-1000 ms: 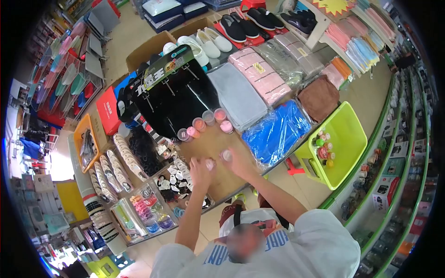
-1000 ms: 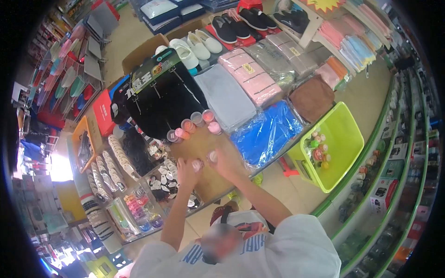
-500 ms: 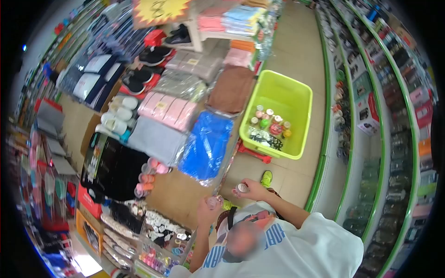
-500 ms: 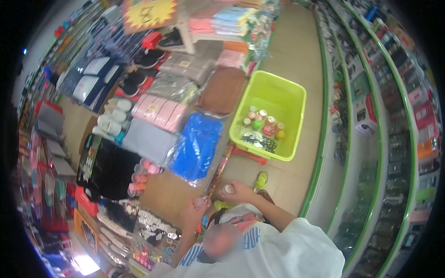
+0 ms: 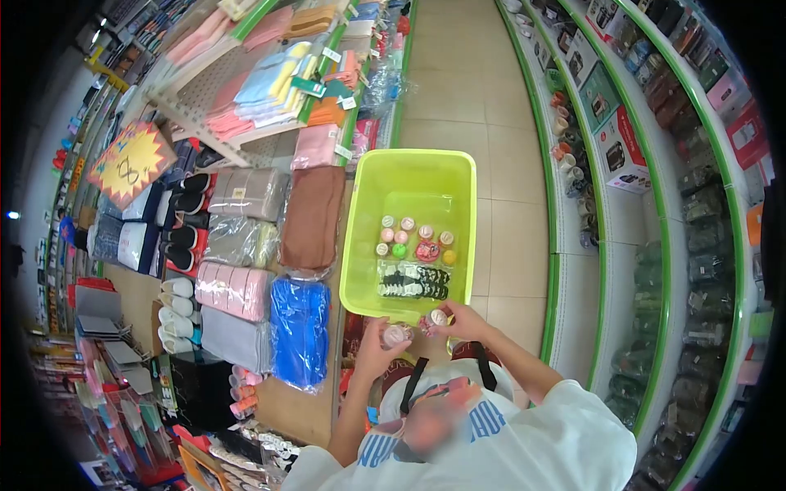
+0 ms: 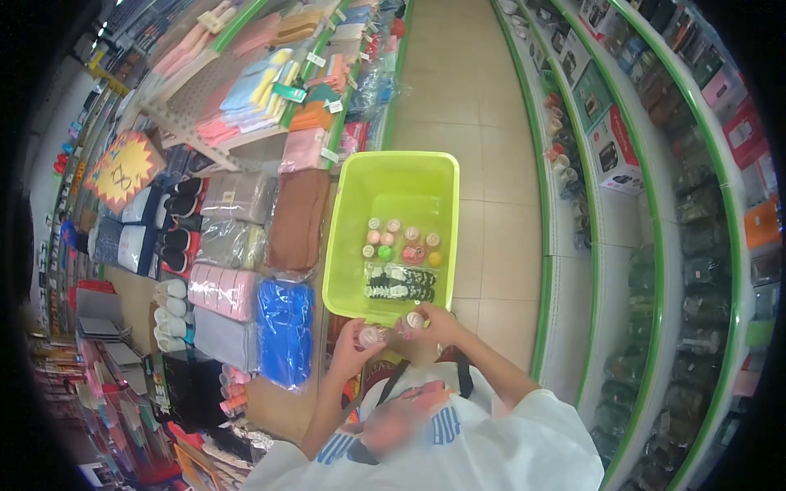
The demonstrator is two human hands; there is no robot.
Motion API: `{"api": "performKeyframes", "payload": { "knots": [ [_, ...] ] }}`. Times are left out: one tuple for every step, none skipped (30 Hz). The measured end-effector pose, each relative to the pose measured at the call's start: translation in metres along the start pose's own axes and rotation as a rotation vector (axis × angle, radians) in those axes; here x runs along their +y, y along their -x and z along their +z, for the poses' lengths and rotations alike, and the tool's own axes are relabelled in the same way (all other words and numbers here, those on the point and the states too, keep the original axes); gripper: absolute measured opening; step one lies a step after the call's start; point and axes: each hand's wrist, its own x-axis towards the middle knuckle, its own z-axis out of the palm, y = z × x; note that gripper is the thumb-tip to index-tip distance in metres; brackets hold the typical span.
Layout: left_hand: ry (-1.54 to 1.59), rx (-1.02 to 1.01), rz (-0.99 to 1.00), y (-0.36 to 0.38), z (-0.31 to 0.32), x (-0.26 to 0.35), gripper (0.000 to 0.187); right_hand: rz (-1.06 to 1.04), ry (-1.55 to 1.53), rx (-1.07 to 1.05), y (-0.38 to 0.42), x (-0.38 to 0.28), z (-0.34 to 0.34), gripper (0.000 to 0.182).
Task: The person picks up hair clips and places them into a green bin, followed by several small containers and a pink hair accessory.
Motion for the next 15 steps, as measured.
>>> {"api": "performKeyframes", "payload": {
  "knots": [
    [-0.073, -0.022, -0.002, -0.011, 0.004, -0.006, 0.076, -0.004, 0.016, 0.019, -0.012, 0.006, -0.011, 0.058],
    [-0.082, -0.036, -0.013, -0.020, 0.004, 0.003, 0.076, 0.007, 0.000, 0.021, -0.025, 0.009, -0.018, 0.058],
    [-0.131, -0.043, 0.002, -0.033, 0.004, 0.011, 0.076, -0.034, 0.012, 0.087, -0.039, 0.012, -0.025, 0.057],
    [-0.178, -0.053, 0.021, -0.051, 0.003, 0.018, 0.076, -0.072, 0.029, 0.158, -0.053, 0.016, -0.034, 0.058],
    [-0.181, -0.077, 0.019, -0.073, 0.003, 0.015, 0.076, -0.054, 0.019, 0.172, -0.066, 0.011, -0.042, 0.058],
    [-0.148, -0.079, 0.031, -0.097, 0.004, 0.006, 0.075, -0.062, -0.015, 0.182, -0.080, 0.008, -0.049, 0.056],
    [-0.110, -0.082, 0.036, -0.121, 0.007, -0.004, 0.074, -0.063, -0.048, 0.188, -0.092, 0.003, -0.055, 0.054],
    [-0.124, -0.100, 0.078, -0.150, 0.009, -0.013, 0.074, -0.031, -0.052, 0.193, -0.101, -0.007, -0.062, 0.054],
    [-0.134, -0.116, 0.119, -0.185, 0.013, -0.021, 0.073, 0.072, -0.043, 0.217, -0.113, -0.021, -0.071, 0.055],
    [-0.129, -0.089, 0.170, -0.221, 0.021, -0.034, 0.071, 0.174, -0.031, 0.236, -0.131, -0.025, -0.076, 0.057],
    [-0.125, -0.058, 0.215, -0.255, 0.030, -0.044, 0.069, 0.204, -0.033, 0.228, -0.154, -0.016, -0.076, 0.057],
    [-0.171, -0.065, 0.257, -0.288, 0.038, -0.045, 0.067, 0.290, 0.045, 0.356, -0.179, -0.003, -0.075, 0.055],
    [-0.220, -0.069, 0.303, -0.321, 0.045, -0.046, 0.065, 0.368, 0.126, 0.482, -0.203, 0.014, -0.074, 0.054],
    [-0.270, -0.078, 0.286, -0.351, 0.057, -0.053, 0.061, 0.386, 0.128, 0.469, -0.226, 0.038, -0.072, 0.054],
    [-0.321, -0.085, 0.269, -0.378, 0.071, -0.061, 0.057, 0.394, 0.209, 0.572, -0.250, 0.068, -0.069, 0.053]
  ]
}}
